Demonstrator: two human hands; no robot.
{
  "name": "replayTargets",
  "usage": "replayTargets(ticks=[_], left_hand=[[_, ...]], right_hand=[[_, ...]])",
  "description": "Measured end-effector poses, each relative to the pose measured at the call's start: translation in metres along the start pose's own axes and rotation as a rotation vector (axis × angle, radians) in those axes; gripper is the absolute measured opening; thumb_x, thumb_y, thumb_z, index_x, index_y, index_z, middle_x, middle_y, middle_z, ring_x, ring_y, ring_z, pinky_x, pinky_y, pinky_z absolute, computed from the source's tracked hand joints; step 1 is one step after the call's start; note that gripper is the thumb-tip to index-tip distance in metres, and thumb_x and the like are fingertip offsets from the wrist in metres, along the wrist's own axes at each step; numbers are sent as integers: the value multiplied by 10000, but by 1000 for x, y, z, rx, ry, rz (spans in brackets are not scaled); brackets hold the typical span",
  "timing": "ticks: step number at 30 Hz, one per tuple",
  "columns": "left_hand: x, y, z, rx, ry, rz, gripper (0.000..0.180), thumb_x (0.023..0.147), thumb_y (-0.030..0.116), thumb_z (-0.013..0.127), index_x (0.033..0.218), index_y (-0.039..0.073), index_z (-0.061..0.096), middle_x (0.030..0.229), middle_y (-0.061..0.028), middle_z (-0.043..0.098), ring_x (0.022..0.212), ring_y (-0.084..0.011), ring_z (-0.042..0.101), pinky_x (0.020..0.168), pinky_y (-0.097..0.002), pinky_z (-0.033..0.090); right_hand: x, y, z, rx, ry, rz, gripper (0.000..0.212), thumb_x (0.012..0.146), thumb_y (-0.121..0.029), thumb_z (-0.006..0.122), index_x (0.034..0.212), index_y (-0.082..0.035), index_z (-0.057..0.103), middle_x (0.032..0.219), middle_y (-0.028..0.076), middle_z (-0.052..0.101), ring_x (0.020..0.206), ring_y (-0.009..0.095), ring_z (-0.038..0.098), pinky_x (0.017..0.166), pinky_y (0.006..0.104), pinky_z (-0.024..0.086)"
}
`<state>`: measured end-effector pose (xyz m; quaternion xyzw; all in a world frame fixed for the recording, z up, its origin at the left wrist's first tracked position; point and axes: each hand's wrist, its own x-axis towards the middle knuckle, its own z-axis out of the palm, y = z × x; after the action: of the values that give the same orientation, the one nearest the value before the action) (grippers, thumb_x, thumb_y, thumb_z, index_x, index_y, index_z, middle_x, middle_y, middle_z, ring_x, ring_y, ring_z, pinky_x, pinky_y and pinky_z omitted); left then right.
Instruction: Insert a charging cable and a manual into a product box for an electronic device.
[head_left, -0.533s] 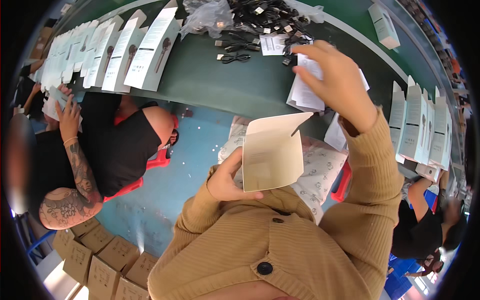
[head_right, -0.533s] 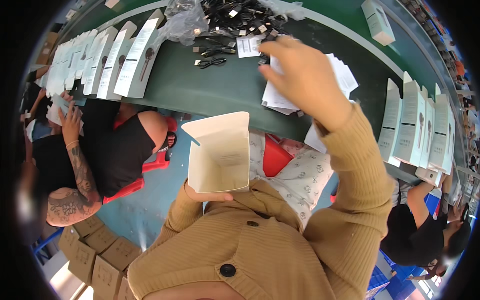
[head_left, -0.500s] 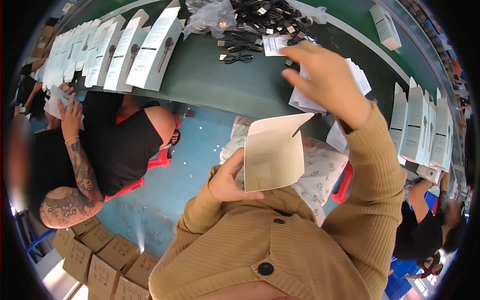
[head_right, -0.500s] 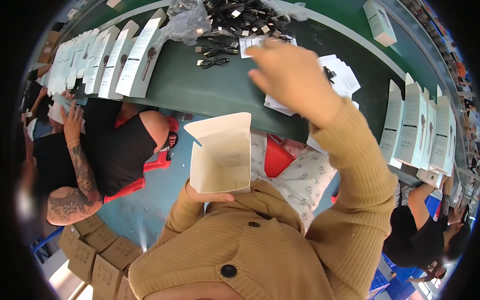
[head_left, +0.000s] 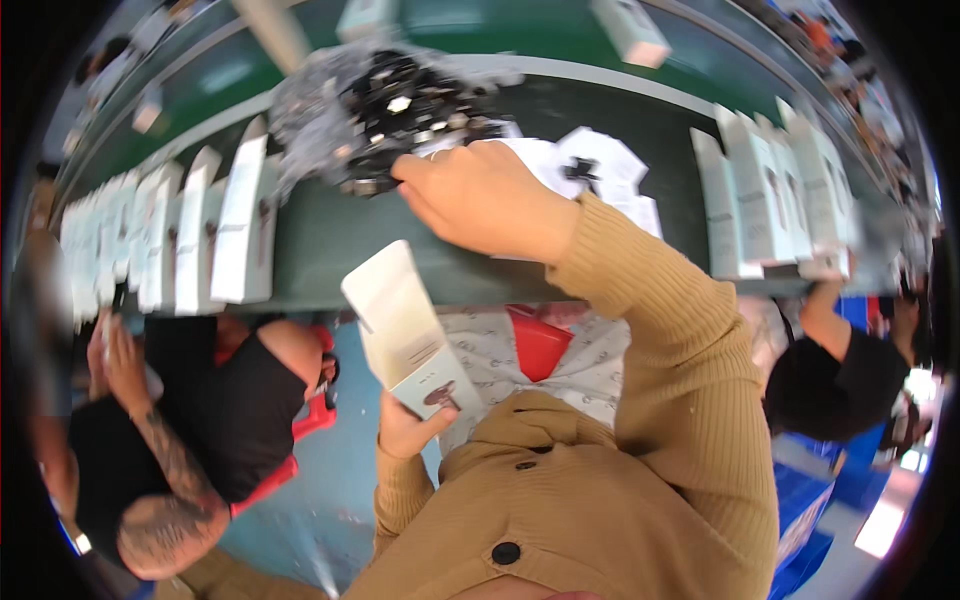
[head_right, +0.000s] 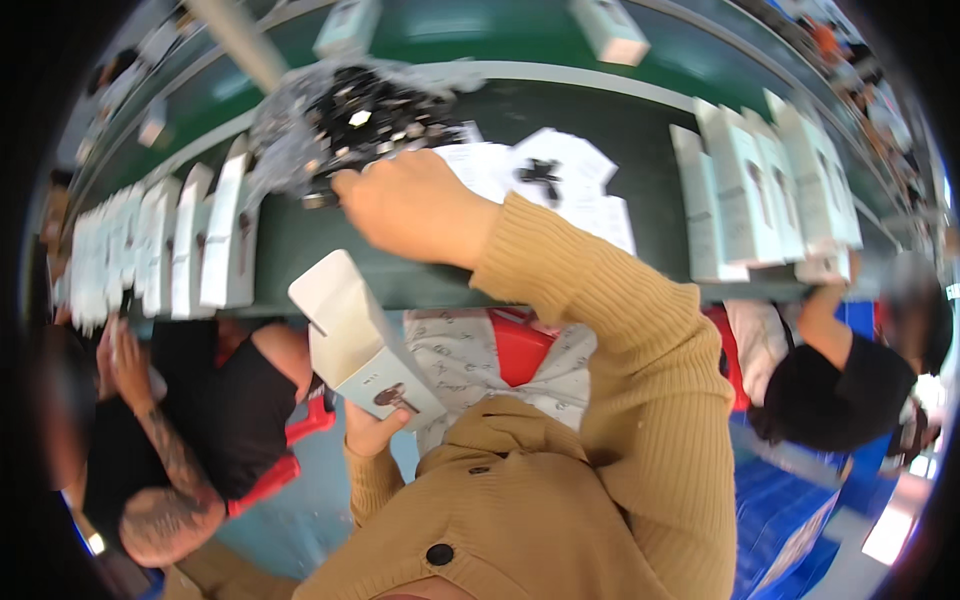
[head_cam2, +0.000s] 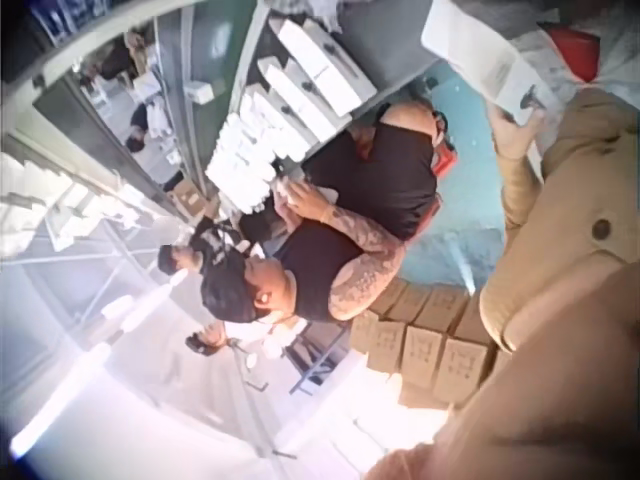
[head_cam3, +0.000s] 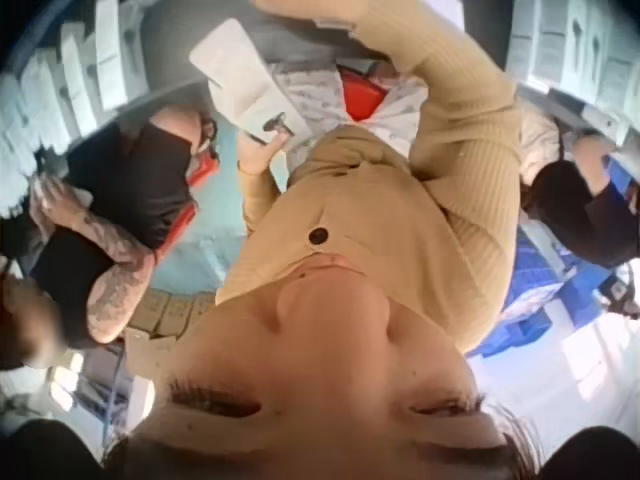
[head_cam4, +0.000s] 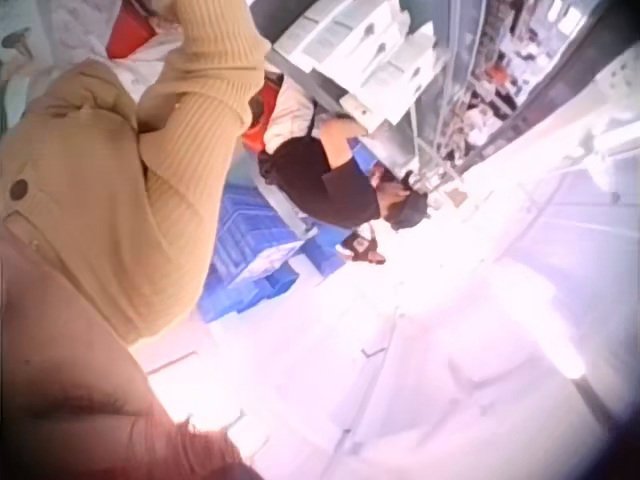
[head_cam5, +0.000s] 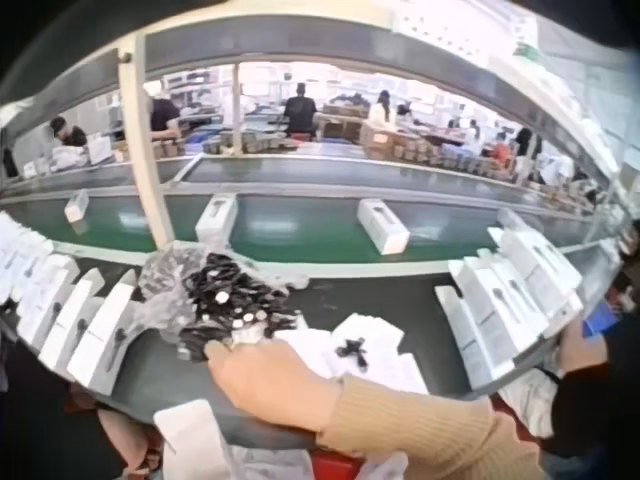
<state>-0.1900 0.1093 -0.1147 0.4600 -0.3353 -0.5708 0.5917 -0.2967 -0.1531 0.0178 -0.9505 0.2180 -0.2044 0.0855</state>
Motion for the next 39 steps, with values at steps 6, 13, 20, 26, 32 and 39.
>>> replayTargets(ticks=[6,13,20,26,32,39], left_hand=[[30,5,22,57,-238,-167,835,657,150,854,1325,-12,380,1246,-107,526,1121,-196,526,930,-351,445],[61,27,98,147,-620,-286,898,646,96,834,1378,11,320,1267,-97,514,1161,-185,493,980,-337,397],[99,47,166,106,-625,-123,805,711,196,796,1361,6,361,1248,-88,517,1119,-191,513,972,-344,396],[156,102,317,-63,-586,-151,546,915,227,593,1338,-7,339,1203,-89,529,1078,-173,538,920,-349,446],[177,91,374,-193,-683,-316,542,974,439,436,1356,59,380,1340,-91,467,1214,-200,462,982,-420,391],[153,104,301,5,-734,-121,818,838,311,652,1465,45,199,1439,-190,330,1290,-349,393,1016,-466,371]], right_hand=[[-100,-21,-106,108,-89,-77,85,778,-149,631,796,-87,576,757,61,509,490,203,537,401,311,410],[-170,-23,-133,5,-259,57,137,761,-159,659,845,-75,589,741,68,450,477,194,523,393,308,399],[-246,-10,-164,147,307,309,453,737,-261,767,1107,-70,591,1042,142,559,610,219,582,505,305,471],[-275,-23,-162,19,727,525,692,615,-390,853,1155,-75,557,1256,184,466,913,307,559,679,338,492],[-278,26,-180,-405,861,675,403,643,-110,746,1028,-87,630,1207,186,513,940,350,551,729,379,496],[-315,92,-189,-530,805,866,384,713,-126,709,1087,-108,625,1262,195,506,1080,362,523,797,395,511]])
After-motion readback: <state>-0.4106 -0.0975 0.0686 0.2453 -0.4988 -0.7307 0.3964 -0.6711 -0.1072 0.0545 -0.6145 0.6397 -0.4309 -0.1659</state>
